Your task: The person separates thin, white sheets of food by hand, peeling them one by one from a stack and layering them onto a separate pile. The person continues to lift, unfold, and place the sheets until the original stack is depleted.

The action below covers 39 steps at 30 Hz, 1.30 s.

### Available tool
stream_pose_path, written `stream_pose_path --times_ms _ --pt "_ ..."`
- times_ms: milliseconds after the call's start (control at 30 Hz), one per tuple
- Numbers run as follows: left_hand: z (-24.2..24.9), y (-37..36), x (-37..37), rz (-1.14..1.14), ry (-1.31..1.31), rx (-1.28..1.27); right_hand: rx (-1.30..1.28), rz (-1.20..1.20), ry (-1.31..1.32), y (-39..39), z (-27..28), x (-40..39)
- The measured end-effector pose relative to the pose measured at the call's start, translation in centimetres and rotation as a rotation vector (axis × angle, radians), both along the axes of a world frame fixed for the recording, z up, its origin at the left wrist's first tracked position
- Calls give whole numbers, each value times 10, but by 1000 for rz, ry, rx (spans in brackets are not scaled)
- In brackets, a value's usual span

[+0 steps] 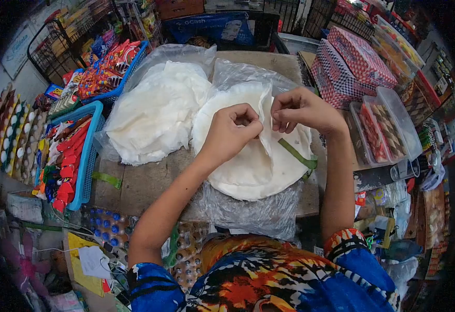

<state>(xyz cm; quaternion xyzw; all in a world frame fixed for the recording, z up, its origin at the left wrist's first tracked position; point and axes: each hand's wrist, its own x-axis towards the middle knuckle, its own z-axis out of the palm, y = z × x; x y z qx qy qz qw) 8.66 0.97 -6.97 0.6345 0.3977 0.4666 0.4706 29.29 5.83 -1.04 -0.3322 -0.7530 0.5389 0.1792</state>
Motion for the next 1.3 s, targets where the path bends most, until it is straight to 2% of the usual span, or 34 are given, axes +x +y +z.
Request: stream_pose_path --times_ms 200,333,533,667,767,833,867,933,1067,1133,1233,1300 --pt "-1 -1 4 2 -23 14 34 -48 -133 -10 7 -11" --pt "0 -2 3 30 45 35 -4 -23 -63 -5 -2 -13" --pt "1 0 1 80 -33 -4 -9 -54 -51 -3 3 -2" --pt "1 1 0 91 16 27 2 -36 -41 3 -2 -1" --pt "7 1 -5 5 -5 -64 -3 -24 18 0 -2 -5" --pt "12 0 -6 -106 -160 -248 -4 -16 71 -5 -1 -12" --pt "10 1 -6 -103 -161 -247 6 14 88 -7 -1 -17" --pt "5 2 -7 -207 -115 -91 15 47 107 -10 -2 -22" --pt "11 7 -18 -251 -110 -114 26 -26 123 -11 -4 -27" --pt "16 8 -25 -165 68 -86 44 -78 82 -11 -3 -29" --pt "15 11 -32 -39 141 -44 123 -180 0 -12 -2 -32" --pt "14 12 -31 40 90 30 126 -299 -7 -10 -3 -30"
